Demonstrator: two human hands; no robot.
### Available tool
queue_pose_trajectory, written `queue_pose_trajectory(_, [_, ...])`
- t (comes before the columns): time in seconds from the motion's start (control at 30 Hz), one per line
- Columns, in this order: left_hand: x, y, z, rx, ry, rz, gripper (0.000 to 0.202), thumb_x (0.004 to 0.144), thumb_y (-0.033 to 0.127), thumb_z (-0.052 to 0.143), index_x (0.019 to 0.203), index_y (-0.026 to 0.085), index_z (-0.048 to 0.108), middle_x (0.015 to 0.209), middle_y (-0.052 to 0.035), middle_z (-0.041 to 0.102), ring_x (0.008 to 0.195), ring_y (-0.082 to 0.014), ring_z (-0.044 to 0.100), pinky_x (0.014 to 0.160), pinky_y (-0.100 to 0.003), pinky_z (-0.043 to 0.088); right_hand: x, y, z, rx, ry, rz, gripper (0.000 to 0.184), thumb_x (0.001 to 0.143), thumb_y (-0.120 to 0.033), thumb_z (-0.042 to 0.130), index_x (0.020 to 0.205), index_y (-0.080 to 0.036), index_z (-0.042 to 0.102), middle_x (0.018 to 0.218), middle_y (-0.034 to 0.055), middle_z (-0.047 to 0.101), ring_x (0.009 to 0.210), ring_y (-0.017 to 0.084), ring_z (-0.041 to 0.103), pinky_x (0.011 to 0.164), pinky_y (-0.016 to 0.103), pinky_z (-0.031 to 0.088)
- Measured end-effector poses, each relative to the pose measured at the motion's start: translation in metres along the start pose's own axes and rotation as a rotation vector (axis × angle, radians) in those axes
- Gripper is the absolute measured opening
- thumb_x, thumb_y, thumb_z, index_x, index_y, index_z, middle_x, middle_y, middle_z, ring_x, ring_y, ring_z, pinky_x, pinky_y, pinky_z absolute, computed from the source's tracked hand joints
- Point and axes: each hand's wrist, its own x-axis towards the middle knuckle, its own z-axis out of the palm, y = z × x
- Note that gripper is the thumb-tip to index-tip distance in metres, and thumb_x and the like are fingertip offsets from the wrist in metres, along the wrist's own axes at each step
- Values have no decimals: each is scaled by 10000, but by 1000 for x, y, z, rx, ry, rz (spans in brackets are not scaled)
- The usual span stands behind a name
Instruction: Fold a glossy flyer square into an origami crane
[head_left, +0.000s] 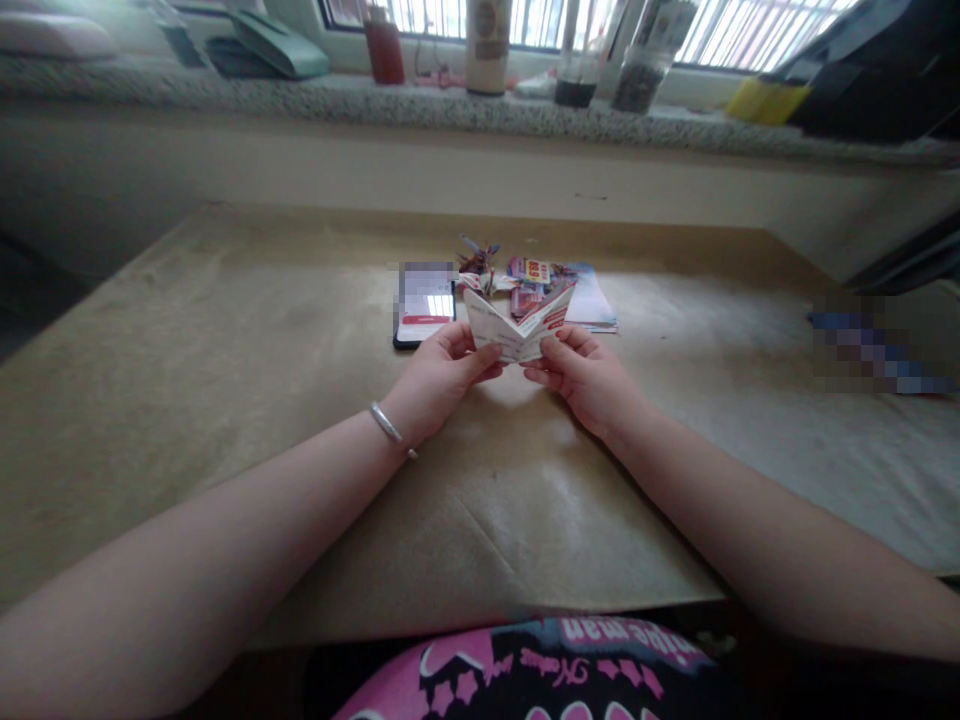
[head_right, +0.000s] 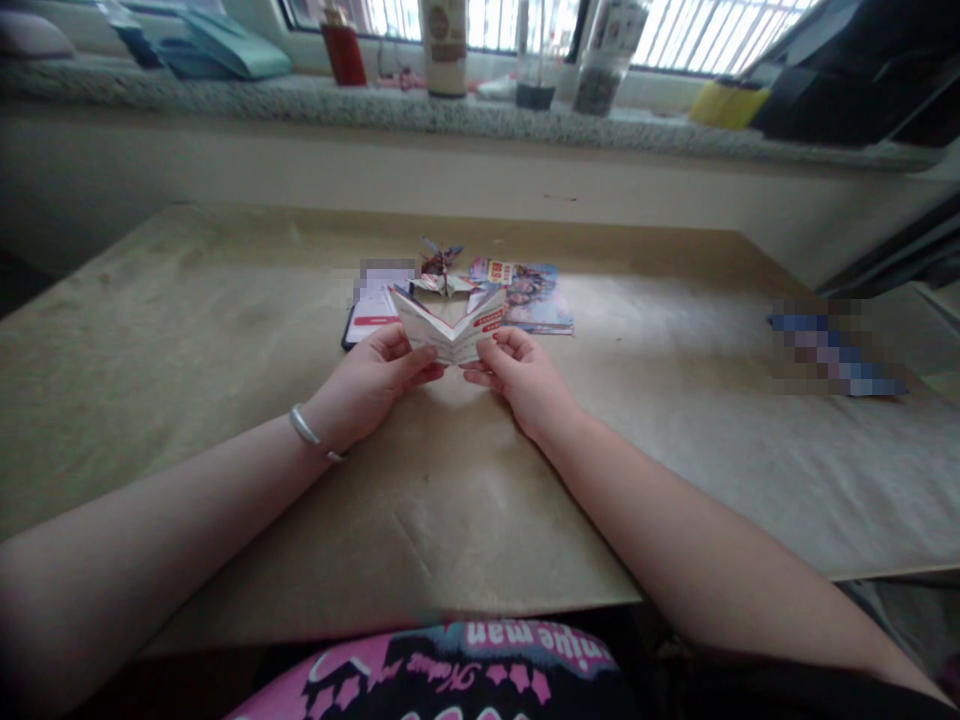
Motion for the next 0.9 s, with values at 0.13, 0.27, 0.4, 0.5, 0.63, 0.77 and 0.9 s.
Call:
queue_pose_trajectory(0.13, [-1, 1, 1, 95, 9, 13, 350, 681, 404, 792, 833, 144, 614, 790, -1, 666, 677, -79, 592, 701, -212, 507, -1, 0, 2, -20, -12, 8, 419, 566, -482, 827, 749, -216, 560, 744, -46, 681, 669, 83, 648, 626, 197, 542])
queue_pose_trajectory(0.27, [1, -1, 0, 71, 17, 24, 398, 654, 447, 801, 834, 155, 599, 829, -7, 670, 678, -86, 592, 695, -229, 507, -1, -1, 3, -49, -29, 21, 414, 563, -488, 825, 767, -219, 585, 806, -19, 705, 727, 117, 664, 601, 209, 531])
queue_pose_trajectory(0.4, [1, -1, 0, 73, 16, 6, 421, 659, 455, 798, 880, 154, 603, 847, -14, 675, 681, -93, 604, 735, -266, 513, 0, -1, 2, -65, -66, 5, 407, 592, -483, 804, 832, -229, 596, 832, -18, 704, 712, 108, 651, 625, 224, 535])
queue_pose_trajectory(0.5, [-1, 0, 1, 98, 5, -8, 419, 648, 430, 808, 883, 149, 605, 841, -18, 678, 705, -105, 616, 752, -278, 511, 0, 0, 3, -88, -81, -16, 416, 601, -483, 793, 863, -238, 582, 804, -30, 693, 698, 106, 646, 647, 239, 543])
queue_pose_trajectory(0.63, [-2, 3, 3, 91, -7, -11, 402, 635, 371, 815, 899, 151, 606, 866, -22, 688, 719, -110, 623, 737, -271, 506, -1, -1, 5, -137, -87, -22, 396, 607, -476, 784, 829, -222, 578, 781, -18, 691, 703, 107, 644, 586, 204, 508])
queue_pose_trajectory(0.77, [-1, 4, 5, 111, -11, 1, 362, 678, 341, 774, 932, 148, 603, 849, -24, 682, 677, -100, 606, 681, -251, 495, 0, -1, 6, -161, -76, -31, 383, 633, -484, 758, 851, -221, 584, 777, -17, 688, 667, 98, 627, 518, 185, 454])
queue_pose_trajectory(0.9, [1, 1, 4, 134, -26, 32, 334, 688, 298, 761, 930, 150, 585, 859, -26, 679, 701, -108, 608, 685, -252, 486, 1, 1, 7, -195, -69, -41, 353, 640, -439, 756, 848, -220, 573, 763, -21, 681, 656, 104, 617, 516, 198, 437])
